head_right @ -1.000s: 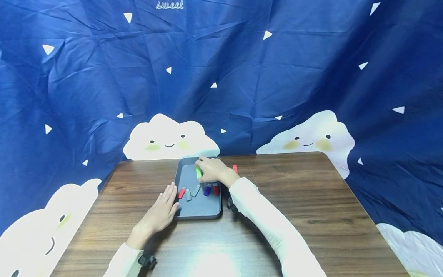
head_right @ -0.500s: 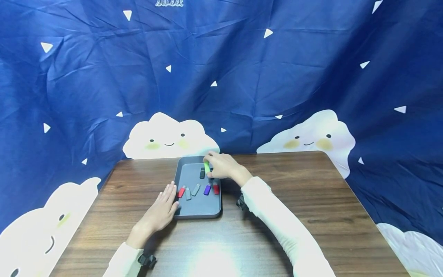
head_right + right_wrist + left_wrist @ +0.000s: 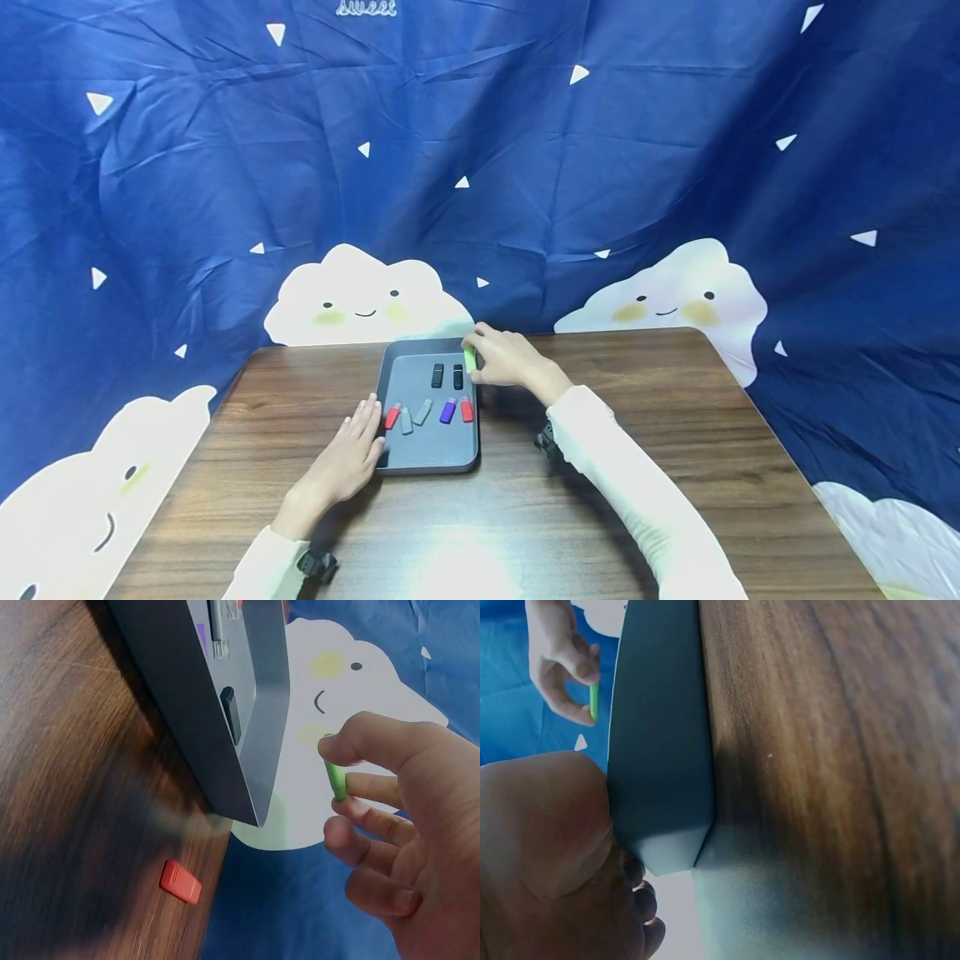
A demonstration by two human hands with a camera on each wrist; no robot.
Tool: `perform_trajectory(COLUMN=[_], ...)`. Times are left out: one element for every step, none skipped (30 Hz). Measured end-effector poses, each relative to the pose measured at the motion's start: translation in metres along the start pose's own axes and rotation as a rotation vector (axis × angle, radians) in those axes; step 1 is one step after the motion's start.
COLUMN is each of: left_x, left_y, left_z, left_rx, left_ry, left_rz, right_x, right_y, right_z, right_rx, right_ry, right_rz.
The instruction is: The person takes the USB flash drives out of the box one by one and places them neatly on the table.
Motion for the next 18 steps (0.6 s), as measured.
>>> perform_trajectory(left_x=[0.0,0.0,0.0,-0.001,-0.002,-0.003,-0.004,-0.005,-0.006,-0.008,-0.008,-0.009,-0.009,-0.009,-0.009,-0.009,-0.009,-0.009], left_y=[0.0,0.0,0.0,0.0,0.0,0.0,0.0,0.0,0.0,0.0,0.0,0.0,0.0,0.0,0.0,0.0,0.0,0.0], left_z=[0.0,0.0,0.0,-0.001,-0.002,-0.003,-0.004,-0.005,-0.006,-0.008,-0.008,-0.008,-0.009,-0.009,-0.009,-0.009,-0.009,-0.009], left_rx=[0.0,-0.001,-0.001,-0.003,-0.002,-0.003,-0.002,0.003,0.007,0.013,0.019,0.027,0.036,0.041,0.042,0.045,0.047,0.047], left_ry=[0.002,0.004,0.014,0.005,-0.003,-0.007,-0.013,-0.003,-0.006,-0.007,0.003,0.013,0.019,0.024,0.026,0.031,0.034,0.036], left_rz=[0.001,0.001,0.003,0.002,-0.001,-0.002,-0.005,-0.005,-0.008,-0.011,-0.012,-0.015,-0.019,-0.02,-0.021,-0.022,-0.023,-0.023], right_x=[-0.001,-0.003,-0.004,-0.006,-0.008,-0.01,-0.011,-0.013,-0.015,-0.017,-0.018,-0.019,-0.021,-0.023,-0.024,-0.026,-0.027,-0.029], right_y=[-0.001,-0.003,-0.004,-0.005,-0.006,-0.008,-0.009,-0.01,-0.011,-0.012,-0.013,-0.014,-0.015,-0.015,-0.016,-0.017,-0.019,-0.02], right_z=[-0.001,-0.002,-0.003,-0.003,-0.004,-0.004,-0.005,-0.006,-0.006,-0.007,-0.008,-0.009,-0.01,-0.011,-0.012,-0.013,-0.013,-0.013], right_rx=[-0.001,-0.005,-0.008,-0.011,-0.015,-0.015,-0.017,-0.02,-0.022,-0.024,-0.027,-0.03,-0.033,-0.036,-0.037,-0.038,-0.038,-0.035], right_ry=[-0.001,0.0,-0.001,-0.005,-0.008,-0.007,-0.003,-0.004,-0.004,-0.003,0.001,0.001,-0.001,-0.004,-0.002,0.0,0.0,-0.001], right_rz=[0.0,0.002,0.005,0.007,0.009,0.013,0.019,0.022,0.024,0.026,0.026,0.027,0.029,0.029,0.033,0.037,0.04,0.047])
Point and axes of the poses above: each hand's wrist, its own y-axis towards the middle knuckle, its own z-axis out of the palm, x = y × z, the point moved 8 cm from there along y, towards the middle knuckle, and after that the axes turned 12 degrees about -x, right-handed, at the moved point
